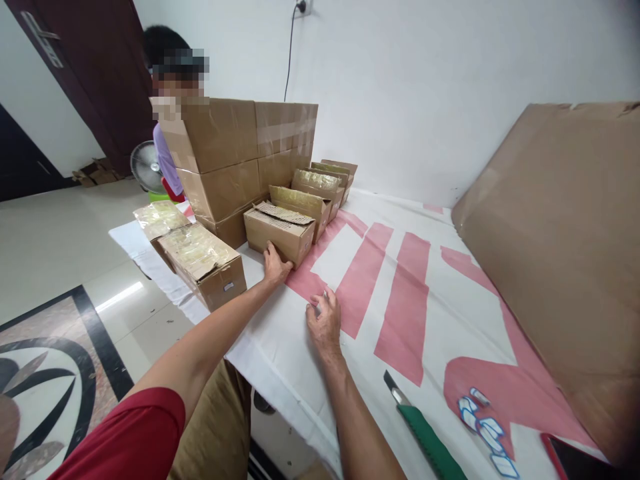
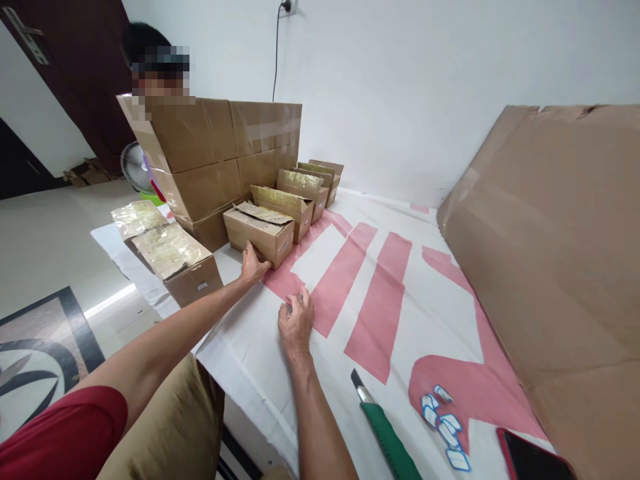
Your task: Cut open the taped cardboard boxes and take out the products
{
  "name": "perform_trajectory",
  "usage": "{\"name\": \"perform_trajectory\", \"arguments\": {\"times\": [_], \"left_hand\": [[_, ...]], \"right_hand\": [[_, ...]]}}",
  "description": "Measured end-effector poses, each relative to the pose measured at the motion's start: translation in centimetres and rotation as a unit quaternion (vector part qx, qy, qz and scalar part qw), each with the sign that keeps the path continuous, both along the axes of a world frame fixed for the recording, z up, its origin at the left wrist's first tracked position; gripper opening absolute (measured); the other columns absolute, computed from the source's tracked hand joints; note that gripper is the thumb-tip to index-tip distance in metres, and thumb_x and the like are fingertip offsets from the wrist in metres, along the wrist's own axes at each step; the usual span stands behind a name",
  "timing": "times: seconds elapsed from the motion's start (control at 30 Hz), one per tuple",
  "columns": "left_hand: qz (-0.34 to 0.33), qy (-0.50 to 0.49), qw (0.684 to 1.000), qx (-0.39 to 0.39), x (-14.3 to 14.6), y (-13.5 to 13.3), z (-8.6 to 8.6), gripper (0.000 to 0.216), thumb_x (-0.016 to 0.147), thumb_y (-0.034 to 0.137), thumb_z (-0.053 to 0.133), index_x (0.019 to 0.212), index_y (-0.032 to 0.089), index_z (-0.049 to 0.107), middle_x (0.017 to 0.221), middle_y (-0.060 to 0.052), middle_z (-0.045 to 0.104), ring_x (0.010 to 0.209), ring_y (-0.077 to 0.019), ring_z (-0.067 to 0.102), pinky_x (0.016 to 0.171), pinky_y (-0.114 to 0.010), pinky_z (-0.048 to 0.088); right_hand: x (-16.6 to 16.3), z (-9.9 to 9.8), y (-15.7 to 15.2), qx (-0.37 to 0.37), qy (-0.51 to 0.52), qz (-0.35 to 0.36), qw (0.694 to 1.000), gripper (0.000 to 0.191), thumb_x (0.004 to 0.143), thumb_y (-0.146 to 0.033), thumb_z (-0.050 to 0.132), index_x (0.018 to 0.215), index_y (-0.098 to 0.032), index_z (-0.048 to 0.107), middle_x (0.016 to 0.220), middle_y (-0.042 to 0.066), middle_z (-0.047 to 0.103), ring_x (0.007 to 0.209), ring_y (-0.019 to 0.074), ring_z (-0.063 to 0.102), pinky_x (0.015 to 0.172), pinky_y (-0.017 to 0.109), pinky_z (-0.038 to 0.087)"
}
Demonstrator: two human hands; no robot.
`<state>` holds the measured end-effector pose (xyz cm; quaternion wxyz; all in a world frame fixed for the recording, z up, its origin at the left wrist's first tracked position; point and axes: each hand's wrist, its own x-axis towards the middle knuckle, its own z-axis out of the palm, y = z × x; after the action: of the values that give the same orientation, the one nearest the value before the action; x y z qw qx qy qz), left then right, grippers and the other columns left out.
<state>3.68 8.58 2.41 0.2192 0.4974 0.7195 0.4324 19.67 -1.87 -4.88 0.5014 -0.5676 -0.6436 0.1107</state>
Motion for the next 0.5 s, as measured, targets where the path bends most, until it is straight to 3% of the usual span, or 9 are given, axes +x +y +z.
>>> {"name": "perform_trajectory", "arguments": {"times": [0.5], "left_hand": [[-0.015, 0.02, 1.0, -0.01, 0.3, 5.5, 0.1, 0.109, 0.079, 0.02, 0.077, 0.168, 0.009, 0.014, 0.164, -0.025, 0.039, 0.158, -0.0331, 0.039, 0.129, -0.038, 0.034]], "right_hand": [[-0.1, -0.3, -0.7, -0.004, -0.004, -0.012, 1.0, 0.016, 0.087, -0.024, 0.057, 0.094, -0.022, 0.072, 0.148, 0.017, 0.06, 0.134, 0.0315, 0.058, 0.11, 0.052, 0.05]]}}
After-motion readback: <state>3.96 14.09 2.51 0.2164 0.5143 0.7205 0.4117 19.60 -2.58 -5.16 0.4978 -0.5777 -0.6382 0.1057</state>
